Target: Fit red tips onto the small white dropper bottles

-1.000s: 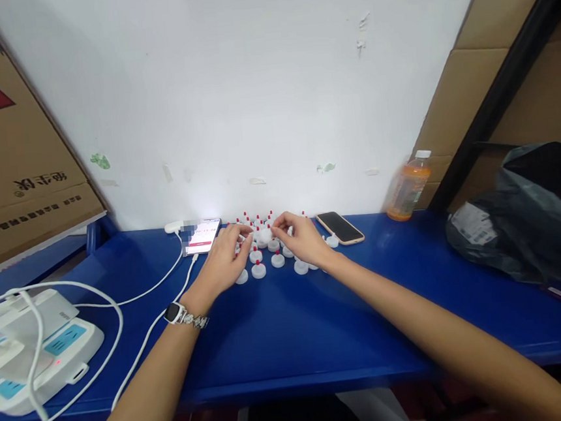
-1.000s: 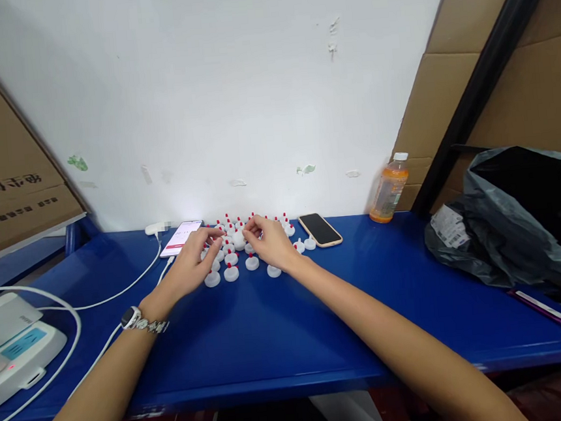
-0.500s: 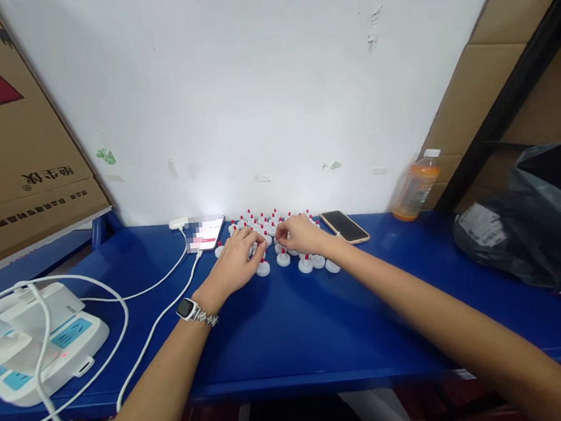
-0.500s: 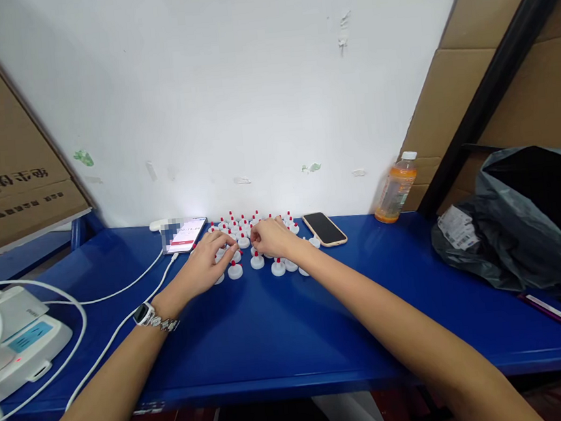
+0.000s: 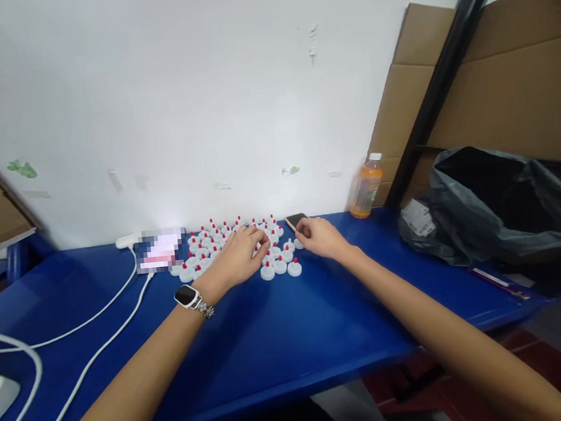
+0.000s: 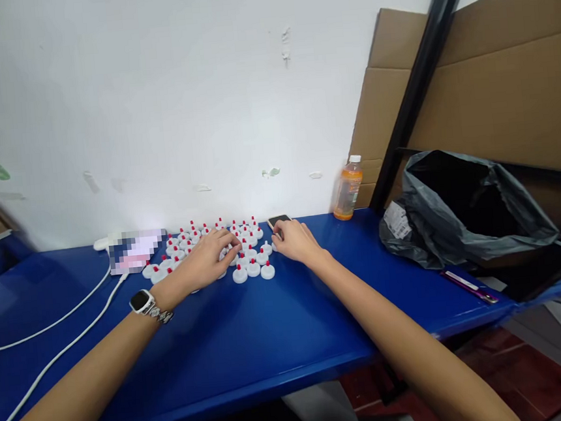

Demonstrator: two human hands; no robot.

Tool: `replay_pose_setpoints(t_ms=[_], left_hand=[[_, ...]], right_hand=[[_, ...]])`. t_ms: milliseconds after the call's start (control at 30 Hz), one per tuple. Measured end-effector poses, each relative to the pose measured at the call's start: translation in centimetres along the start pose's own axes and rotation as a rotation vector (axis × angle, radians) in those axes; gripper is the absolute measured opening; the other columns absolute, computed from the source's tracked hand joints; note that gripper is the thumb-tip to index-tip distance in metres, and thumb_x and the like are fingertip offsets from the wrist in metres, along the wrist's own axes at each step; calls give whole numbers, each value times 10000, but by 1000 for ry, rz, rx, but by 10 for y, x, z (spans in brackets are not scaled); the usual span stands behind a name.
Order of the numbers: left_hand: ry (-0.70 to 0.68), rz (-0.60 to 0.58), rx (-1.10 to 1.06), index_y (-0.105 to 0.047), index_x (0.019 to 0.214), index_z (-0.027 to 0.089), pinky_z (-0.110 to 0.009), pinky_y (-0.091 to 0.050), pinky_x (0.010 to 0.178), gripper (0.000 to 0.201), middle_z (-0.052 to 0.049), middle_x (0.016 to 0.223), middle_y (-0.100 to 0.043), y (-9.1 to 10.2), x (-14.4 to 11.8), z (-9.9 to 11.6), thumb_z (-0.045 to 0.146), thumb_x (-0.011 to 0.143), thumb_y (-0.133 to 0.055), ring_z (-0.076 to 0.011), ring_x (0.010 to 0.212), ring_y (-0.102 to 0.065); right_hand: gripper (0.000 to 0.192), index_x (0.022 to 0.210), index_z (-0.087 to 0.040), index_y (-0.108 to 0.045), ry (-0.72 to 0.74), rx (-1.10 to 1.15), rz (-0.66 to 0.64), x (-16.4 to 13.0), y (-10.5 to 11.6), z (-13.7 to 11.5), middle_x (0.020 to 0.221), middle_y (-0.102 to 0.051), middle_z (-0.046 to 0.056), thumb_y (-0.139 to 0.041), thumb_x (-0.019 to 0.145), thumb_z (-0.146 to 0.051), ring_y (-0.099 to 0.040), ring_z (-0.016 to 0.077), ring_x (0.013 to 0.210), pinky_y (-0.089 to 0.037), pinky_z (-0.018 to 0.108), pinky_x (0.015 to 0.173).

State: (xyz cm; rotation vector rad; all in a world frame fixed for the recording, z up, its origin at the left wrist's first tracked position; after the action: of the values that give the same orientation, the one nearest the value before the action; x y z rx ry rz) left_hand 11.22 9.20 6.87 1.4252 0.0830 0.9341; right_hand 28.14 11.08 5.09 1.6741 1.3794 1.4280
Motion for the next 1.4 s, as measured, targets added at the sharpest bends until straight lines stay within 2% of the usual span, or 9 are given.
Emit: replay_pose_setpoints(t_ms=[233, 367, 500, 633, 733, 833, 1067, 1233, 1400], left_hand=[[-9, -19, -12, -602, 889, 203, -411, -450, 833, 257, -58, 914, -604, -19, 23, 9, 333, 991, -406, -243, 906, -558], [-5, 63, -27, -593, 1031, 203, -422, -461, 893, 231, -73, 1015, -598, -10, 18, 10, 366, 984, -435, -244, 962, -563], [-1, 133, -66, -499, 1267, 213, -446, -451, 970, 405, -109, 1218, -576, 8, 5, 10, 445, 938, -537, -272, 1109, -548], [15, 122, -123, -540, 1197, 219, -421, -460, 945, 315, -84, 1130, -630, 25, -21, -6, 434, 975, -481, -251, 1052, -580], [108, 196, -151, -535, 1157, 212, -396, -473, 908, 298, -82, 1083, -622, 43, -52, -38, 439, 998, -427, -231, 995, -592], [227, 194, -136, -505, 1123, 206, -382, -483, 859, 299, -67, 1020, -598, 47, -79, -69, 454, 1010, -381, -216, 934, -586], [263, 142, -158, -489, 1038, 207, -379, -481, 839, 193, -56, 977, -587, 38, -93, -83, 385, 970, -461, -221, 929, -573], [260, 126, -147, -499, 984, 207, -391, -476, 815, 139, -63, 953, -592, 36, -93, -81, 335, 956, -453, -231, 910, -565], [271, 132, -150, -498, 1046, 215, -402, -477, 823, 171, -66, 966, -597, 37, -93, -78, 358, 967, -449, -242, 926, -577]], right_hand=[[107, 783, -167, -665, -24, 90, -44, 8, -13, 4, 756, -698, 51, -567, 820, -146, -594, 148, 661, -371, 246, 605], [121, 788, -167, -675, -11, 277, 74, 6, 3, -5, 737, -692, 30, -576, 846, -204, -579, 137, 647, -399, 243, 613], [167, 862, -166, -690, 75, 602, 132, 0, 17, -43, 768, -698, 21, -598, 869, -304, -593, 141, 684, -437, 249, 639], [206, 905, -179, -678, 208, 769, 78, -5, 12, -99, 801, -703, 14, -572, 907, -357, -605, 137, 716, -446, 252, 664], [215, 1004, -193, -653, 236, 693, 73, -2, 1, -127, 812, -696, 9, -504, 949, -338, -606, 138, 736, -442, 259, 687], [152, 942, -192, -666, 335, 397, 10, 7, -22, -154, 873, -697, 40, -528, 910, -247, -603, 181, 850, -430, 315, 796], [167, 866, -140, -734, 455, -215, -169, 28, -84, -189, 962, -700, 183, -637, 827, -269, -553, 337, 1027, -330, 477, 949], [151, 859, -130, -729, 493, -286, -188, 32, -99, -198, 942, -718, 179, -588, 846, -182, -570, 319, 1029, -336, 450, 947], [80, 812, -170, -675, 374, 64, -106, 36, -69, -180, 847, -724, 103, -600, 834, -189, -629, 254, 901, -425, 393, 859]])
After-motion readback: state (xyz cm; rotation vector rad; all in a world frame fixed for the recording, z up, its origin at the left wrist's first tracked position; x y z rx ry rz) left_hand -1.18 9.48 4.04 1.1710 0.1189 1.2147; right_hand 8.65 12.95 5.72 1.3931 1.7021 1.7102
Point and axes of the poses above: each hand's wrist, its own x-axis towards the middle knuckle, its own y-axis out of the back of the hand, z = x × y, the point moved 10 cm from there along x, towards the middle knuckle
